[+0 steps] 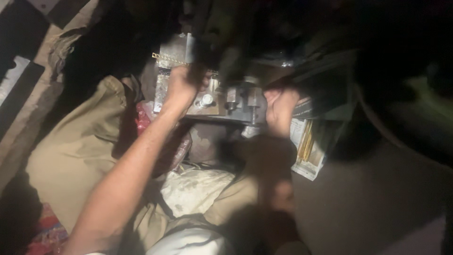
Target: The person places a metal strip into a small press machine, secures components, and operates the machine by hand to process the part.
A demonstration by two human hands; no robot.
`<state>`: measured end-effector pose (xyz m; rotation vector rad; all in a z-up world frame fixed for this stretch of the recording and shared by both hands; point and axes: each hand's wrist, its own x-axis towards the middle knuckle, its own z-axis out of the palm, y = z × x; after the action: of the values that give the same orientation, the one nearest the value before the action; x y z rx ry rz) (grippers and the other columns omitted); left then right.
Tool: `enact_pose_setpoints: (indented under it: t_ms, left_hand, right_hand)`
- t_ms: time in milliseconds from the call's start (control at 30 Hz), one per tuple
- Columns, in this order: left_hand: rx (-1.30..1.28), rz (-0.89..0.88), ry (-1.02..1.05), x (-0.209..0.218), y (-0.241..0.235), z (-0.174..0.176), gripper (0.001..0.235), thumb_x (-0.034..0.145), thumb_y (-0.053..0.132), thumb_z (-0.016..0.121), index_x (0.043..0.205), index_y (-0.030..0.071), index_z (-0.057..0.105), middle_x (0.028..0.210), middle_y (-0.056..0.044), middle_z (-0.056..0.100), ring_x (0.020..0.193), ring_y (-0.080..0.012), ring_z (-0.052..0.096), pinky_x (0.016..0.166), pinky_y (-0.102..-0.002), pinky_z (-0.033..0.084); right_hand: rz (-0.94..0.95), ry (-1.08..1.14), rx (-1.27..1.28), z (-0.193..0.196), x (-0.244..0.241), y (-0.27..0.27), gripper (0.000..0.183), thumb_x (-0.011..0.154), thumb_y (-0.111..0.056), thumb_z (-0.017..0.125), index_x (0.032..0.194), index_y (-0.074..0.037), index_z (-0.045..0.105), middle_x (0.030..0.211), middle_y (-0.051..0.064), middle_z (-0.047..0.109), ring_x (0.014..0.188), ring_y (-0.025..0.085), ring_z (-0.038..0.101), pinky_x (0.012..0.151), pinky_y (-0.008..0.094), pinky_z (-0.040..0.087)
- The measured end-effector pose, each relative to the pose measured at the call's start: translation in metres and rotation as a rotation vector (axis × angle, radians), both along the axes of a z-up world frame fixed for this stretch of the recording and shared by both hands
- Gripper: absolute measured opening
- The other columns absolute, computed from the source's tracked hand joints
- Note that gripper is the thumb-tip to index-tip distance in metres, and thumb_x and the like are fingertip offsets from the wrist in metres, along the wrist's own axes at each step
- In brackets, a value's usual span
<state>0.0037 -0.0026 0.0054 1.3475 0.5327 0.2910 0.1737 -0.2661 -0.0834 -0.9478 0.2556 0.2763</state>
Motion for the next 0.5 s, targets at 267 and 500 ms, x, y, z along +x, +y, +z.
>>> enact_pose_setpoints:
  t_ms: [267,500]
  left_hand:
    - [0.115,0.040,0.094,-0.007,0.002,0.011,0.042,0.104,0.033,0.063,0.082,-0.001,0.074,0.068,-0.006,0.069,0.055,-0.0105,0.061,0.052,-0.028,0.046]
    - [-0.016,-0.038,0.003,-0.002,0.003,0.009,0.025,0.098,0.019,0.065,0.086,-0.001,0.072,0.069,-0.005,0.070,0.055,-0.0093,0.062,0.051,-0.025,0.050]
  right_hand:
    - [0.019,0.020,-0.036,0.001,-0.006,-0.001,0.011,0.102,-0.005,0.045,0.098,-0.002,0.055,0.082,0.011,0.060,0.069,0.022,0.061,0.063,0.037,0.057]
    - [0.032,0.035,-0.049,0.000,-0.014,0.002,0.012,0.101,-0.006,0.045,0.094,-0.002,0.055,0.079,0.011,0.060,0.067,0.022,0.061,0.061,0.037,0.057]
